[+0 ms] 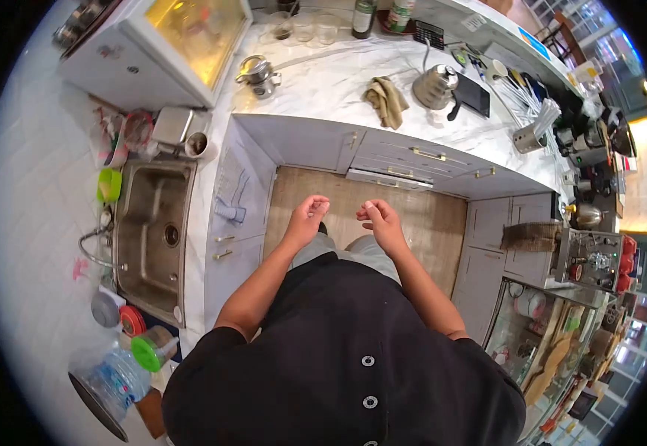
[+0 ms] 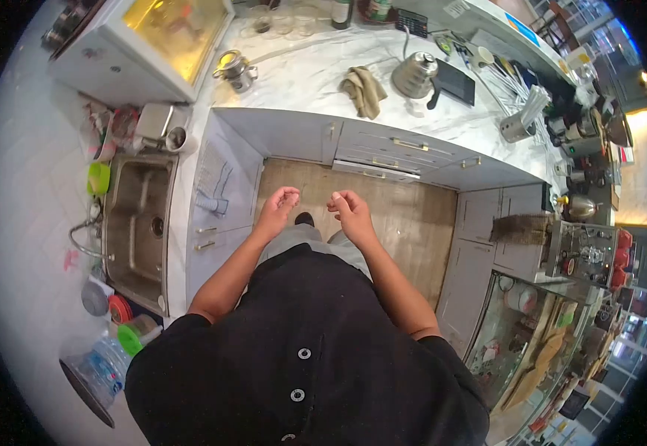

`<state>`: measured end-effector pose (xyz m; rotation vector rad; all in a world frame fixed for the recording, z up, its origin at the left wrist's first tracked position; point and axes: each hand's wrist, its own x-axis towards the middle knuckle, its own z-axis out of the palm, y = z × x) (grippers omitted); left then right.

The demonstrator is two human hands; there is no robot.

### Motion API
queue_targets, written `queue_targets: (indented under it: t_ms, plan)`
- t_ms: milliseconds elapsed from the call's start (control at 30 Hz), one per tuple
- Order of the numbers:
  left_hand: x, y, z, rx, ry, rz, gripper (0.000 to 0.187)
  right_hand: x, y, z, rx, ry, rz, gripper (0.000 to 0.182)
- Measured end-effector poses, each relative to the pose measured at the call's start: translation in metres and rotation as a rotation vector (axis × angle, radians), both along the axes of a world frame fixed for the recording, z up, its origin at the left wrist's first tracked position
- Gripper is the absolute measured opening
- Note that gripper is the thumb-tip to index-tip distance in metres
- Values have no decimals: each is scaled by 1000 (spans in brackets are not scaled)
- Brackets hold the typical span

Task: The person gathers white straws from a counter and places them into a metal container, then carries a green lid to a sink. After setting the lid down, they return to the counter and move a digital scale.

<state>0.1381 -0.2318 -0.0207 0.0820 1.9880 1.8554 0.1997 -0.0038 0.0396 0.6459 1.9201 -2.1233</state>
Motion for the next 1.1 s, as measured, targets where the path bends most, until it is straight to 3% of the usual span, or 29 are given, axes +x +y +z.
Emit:
queue_targets:
  t_ms: [300,633,800,867,933,1000,1033,1100]
  plan:
    - [-44,87,3,-96,-50,-231,24,-8,86,-19,-38,-31,-259,28]
    - [-35,223,-12,-91,-92,-159,25,15,272,-23,70,-6,-378,29]
    - [-40,291,-9,-40,-88,-147,24,-5,359,-53,121,39,-397,28]
    - [-50,311,-6,-64,-79,-153,24,-32,389,-58,382,124,-331,30]
    - [-61,327,-5,-87,-73,-150,23,-68,417,-46,415,92,-281,41]
    - [-77,336,-8,-67,-66,-147,22,-113,440,-44,804,204,-192,58]
    - [-85,337,-8,-67,-68,-146,22,-135,448,-39,804,202,-191,58]
    - [-105,346,-11,-89,-79,-146,22,-182,469,-25,983,153,-30,81]
